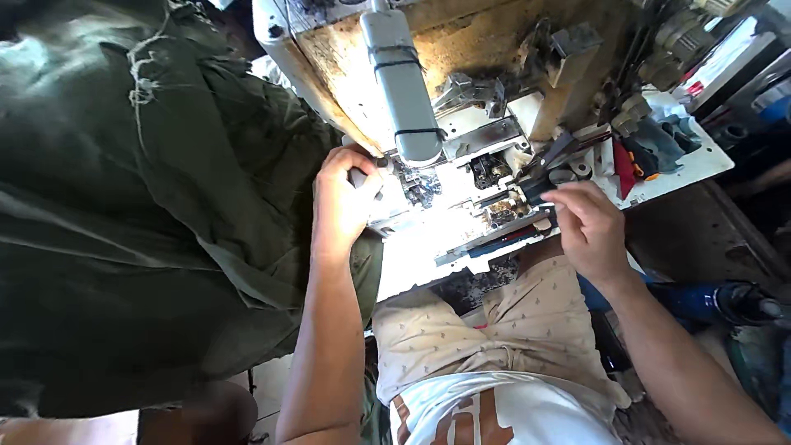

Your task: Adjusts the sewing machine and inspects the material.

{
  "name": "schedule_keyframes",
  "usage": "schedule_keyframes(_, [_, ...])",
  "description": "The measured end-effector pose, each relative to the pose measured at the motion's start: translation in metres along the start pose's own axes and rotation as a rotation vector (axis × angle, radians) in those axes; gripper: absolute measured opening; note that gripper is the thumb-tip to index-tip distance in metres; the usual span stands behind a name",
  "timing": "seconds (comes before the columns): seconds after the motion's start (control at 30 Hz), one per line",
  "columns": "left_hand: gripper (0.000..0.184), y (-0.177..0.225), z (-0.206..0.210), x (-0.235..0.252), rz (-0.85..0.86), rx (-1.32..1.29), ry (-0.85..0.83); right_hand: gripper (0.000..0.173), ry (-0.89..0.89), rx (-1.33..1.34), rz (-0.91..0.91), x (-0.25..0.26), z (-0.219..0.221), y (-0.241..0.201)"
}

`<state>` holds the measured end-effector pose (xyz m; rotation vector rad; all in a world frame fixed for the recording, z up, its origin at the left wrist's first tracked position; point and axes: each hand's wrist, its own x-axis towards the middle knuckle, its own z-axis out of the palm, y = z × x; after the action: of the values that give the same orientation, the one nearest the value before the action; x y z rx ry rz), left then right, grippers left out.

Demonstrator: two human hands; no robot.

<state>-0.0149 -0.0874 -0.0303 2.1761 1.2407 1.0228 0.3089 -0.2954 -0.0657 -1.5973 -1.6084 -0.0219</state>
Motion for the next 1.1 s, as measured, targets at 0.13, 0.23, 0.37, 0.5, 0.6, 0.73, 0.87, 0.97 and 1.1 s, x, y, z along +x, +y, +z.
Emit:
schedule_keyframes(0.13, [0.045,0.002,0.013,0.007,-0.058,0.123,0.074,0.044,-0.344,-0.195,-0.015,0.037,0.012,-0.014])
schedule_keyframes(0.23, [0.048,-0.002,0.015,0.007,-0.032,0.171,0.042,0.051,-0.518,-0.287,-0.016,0.051,0.024,-0.015])
schedule_keyframes(0.37, [0.040,-0.010,0.015,0.004,0.002,0.091,0.059,0.051,-0.571,-0.358,-0.034,0.054,0.029,-0.017])
schedule_keyframes(0.5, [0.036,-0.007,0.016,0.002,0.007,0.096,0.070,0.047,-0.716,-0.427,-0.012,0.066,0.024,-0.025])
schedule_keyframes(0.6, [0.036,-0.007,0.016,0.002,0.011,0.110,0.067,0.047,-0.780,-0.442,-0.006,0.072,0.021,-0.027])
schedule_keyframes(0.73, [0.035,-0.007,0.015,0.001,0.002,0.091,0.073,0.047,-0.745,-0.447,-0.018,0.067,0.022,-0.026])
schedule_keyframes(0.87, [0.035,-0.007,0.015,0.001,0.016,0.112,0.069,0.047,-0.639,-0.408,-0.032,0.058,0.025,-0.024])
schedule_keyframes(0.97, [0.035,-0.006,0.015,0.001,0.010,0.109,0.069,0.047,-0.574,-0.402,-0.027,0.053,0.028,-0.022])
schedule_keyframes(1.1, [0.035,-0.006,0.015,0.000,0.011,0.105,0.074,0.038,-0.481,-0.367,-0.018,0.048,0.032,-0.023])
